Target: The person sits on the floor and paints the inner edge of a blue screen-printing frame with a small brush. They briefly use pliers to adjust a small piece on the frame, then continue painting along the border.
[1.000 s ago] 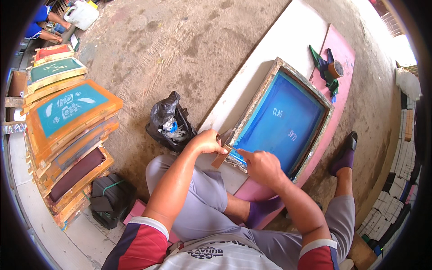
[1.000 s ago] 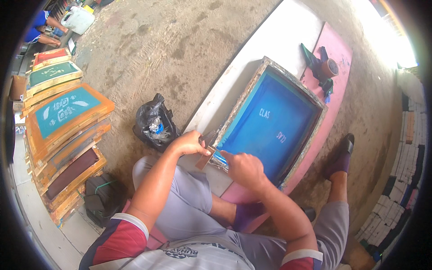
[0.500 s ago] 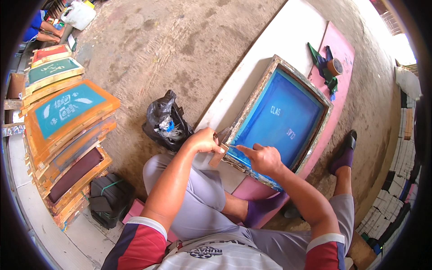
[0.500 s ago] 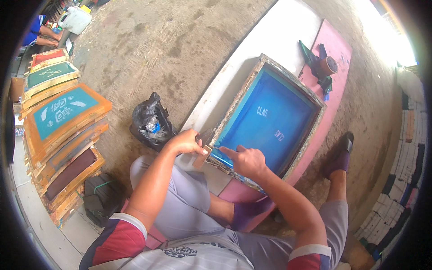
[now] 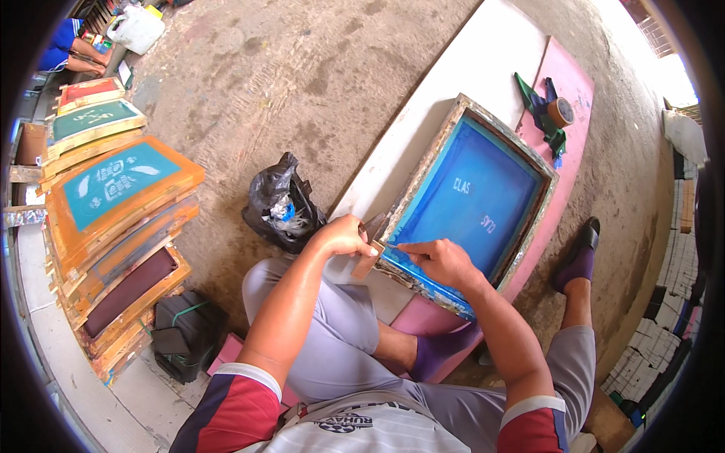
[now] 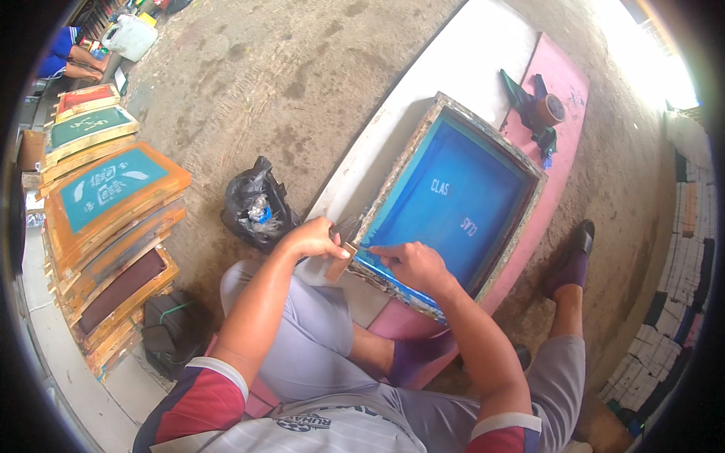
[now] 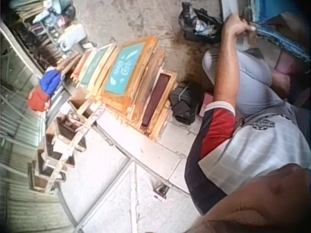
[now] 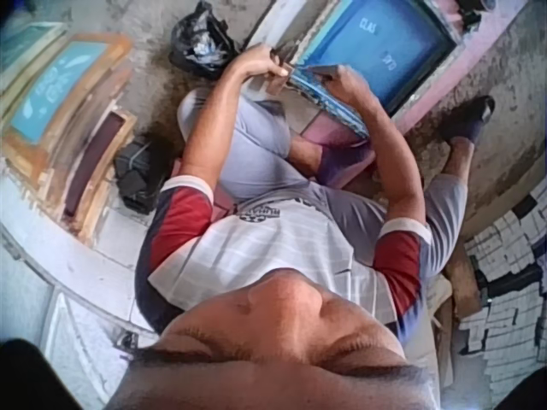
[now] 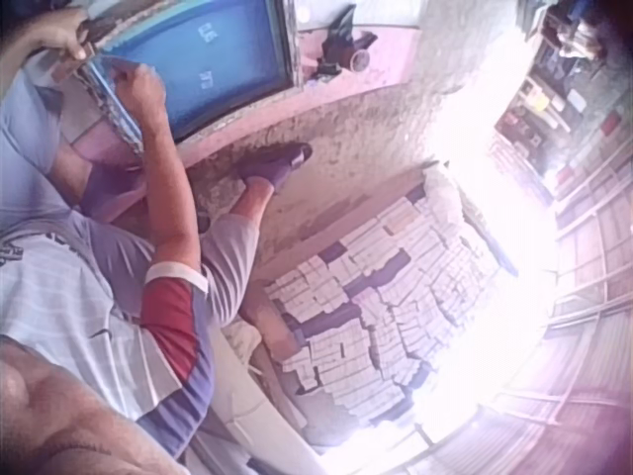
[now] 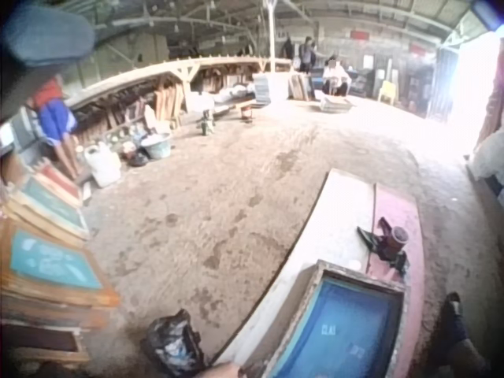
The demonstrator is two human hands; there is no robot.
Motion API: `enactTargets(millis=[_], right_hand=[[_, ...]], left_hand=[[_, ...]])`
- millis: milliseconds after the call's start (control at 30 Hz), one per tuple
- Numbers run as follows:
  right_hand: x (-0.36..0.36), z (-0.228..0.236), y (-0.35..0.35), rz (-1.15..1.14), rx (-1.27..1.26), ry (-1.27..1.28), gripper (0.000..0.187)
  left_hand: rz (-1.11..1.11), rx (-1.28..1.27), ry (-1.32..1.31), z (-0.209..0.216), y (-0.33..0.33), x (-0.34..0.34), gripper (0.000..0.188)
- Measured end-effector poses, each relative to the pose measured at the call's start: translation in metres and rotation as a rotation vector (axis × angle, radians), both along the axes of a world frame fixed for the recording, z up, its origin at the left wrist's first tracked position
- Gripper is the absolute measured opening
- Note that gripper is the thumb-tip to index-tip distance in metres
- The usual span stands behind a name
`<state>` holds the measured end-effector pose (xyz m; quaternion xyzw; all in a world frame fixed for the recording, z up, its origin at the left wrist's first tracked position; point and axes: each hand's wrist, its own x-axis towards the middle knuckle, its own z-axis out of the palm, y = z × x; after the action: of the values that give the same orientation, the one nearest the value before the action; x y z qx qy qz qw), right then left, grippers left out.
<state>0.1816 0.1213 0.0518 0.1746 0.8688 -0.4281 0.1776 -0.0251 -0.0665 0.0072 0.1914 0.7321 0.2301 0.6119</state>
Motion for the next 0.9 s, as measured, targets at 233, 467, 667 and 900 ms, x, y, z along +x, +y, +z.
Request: enactTargets(millis=[233,467,667,900], right_hand=[[0.011,-0.013,-0.005,0.186,0.387,0.175,0.049],[0.044,-0.039,-0.045,0.088,0.674,0.360,0.067],[0.047,-0.042,-0.056,0.047,0.725,0.374,0.066],[0.034,-0.028,-0.042,-0.094,0.185,0.162,0.039]], left_hand=[[0.000,0.015,-0.004,-0.010,0.000,0.002,0.037],[0.009,0.005,0.007,-0.010,-0.002,0.002,0.039],[0.015,0.022,0.003,-0.013,-0.003,0.002,0.041],[0.000,0.026,-0.008,-0.013,-0.002,0.001,0.042]])
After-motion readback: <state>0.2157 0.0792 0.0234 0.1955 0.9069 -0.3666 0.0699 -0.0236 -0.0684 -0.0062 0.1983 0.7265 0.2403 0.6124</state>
